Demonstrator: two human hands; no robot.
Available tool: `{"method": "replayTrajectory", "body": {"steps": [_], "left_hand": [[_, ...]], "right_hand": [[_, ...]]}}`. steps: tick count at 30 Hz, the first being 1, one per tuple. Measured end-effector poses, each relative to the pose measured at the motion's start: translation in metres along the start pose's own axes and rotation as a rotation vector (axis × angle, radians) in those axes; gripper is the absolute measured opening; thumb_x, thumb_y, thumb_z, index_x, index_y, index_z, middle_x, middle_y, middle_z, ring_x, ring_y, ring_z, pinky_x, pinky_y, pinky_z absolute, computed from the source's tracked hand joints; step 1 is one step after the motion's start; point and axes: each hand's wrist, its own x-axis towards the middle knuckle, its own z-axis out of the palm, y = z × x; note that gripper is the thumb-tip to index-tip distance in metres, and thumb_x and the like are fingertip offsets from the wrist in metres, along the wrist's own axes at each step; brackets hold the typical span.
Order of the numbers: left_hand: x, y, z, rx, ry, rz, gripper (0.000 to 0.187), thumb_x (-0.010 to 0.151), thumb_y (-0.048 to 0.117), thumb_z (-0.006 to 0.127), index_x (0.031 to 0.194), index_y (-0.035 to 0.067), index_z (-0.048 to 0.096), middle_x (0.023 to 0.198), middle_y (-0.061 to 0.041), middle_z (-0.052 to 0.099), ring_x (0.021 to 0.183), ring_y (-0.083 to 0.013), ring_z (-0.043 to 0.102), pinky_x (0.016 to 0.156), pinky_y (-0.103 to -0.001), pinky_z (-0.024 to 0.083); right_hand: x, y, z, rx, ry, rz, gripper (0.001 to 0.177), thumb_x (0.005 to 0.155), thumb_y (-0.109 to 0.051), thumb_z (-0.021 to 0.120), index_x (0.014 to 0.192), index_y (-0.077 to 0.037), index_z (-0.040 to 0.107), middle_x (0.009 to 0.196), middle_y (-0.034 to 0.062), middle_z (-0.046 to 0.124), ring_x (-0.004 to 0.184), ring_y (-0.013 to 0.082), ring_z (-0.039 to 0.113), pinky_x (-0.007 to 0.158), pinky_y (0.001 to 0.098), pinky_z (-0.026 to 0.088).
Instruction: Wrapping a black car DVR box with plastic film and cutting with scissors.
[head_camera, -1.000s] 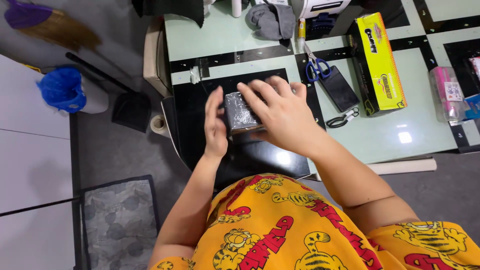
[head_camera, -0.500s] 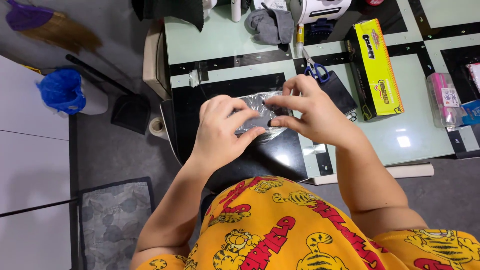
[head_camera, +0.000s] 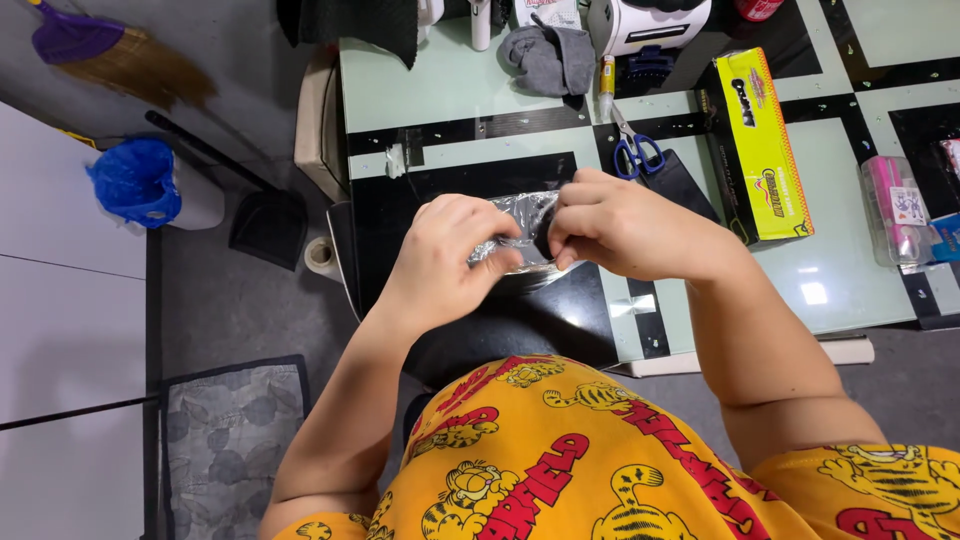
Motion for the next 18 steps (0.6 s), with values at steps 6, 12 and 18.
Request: {"method": "replayTrajectory", "body": {"steps": [6,12,18], "left_hand": [[0.000,0.008,-0.001,0.054,-0.031,0.048,0.032,0.074,0.037,0.087,0.093,0.016,0.072,0.107,-0.002,0.062,0.110,-0.0285,0.058,0.097,-0.046,0.043],[0.000,0.006,0.003,0.032,-0.029,0.005,0.025,0.080,0.031,0.085,0.086,0.014,0.067,0.104,0.000,0.065,0.107,-0.0263,0.059,0.095,-0.044,0.043],[-0.007,0.003,0.024,0.080,0.083,0.015,0.021,0.088,0.019,0.080,0.090,0.010,0.061,0.090,-0.001,0.064,0.092,-0.0261,0.062,0.089,-0.040,0.046]], "right_hand": [[-0.014,0.007,0.010,0.144,0.069,0.096,0.012,0.087,-0.005,0.074,0.092,-0.007,0.064,0.092,0.0067,0.060,0.090,0.0268,0.058,0.077,0.0361,0.050],[-0.013,-0.012,0.000,0.097,0.144,0.191,0.022,0.084,-0.006,0.079,0.104,-0.006,0.069,0.084,0.0043,0.066,0.082,0.0246,0.061,0.072,0.0366,0.051],[-0.014,-0.037,0.019,-0.072,0.374,0.246,0.020,0.078,-0.003,0.081,0.094,-0.008,0.069,0.104,0.0155,0.064,0.093,0.0274,0.067,0.073,0.0327,0.056]]}}
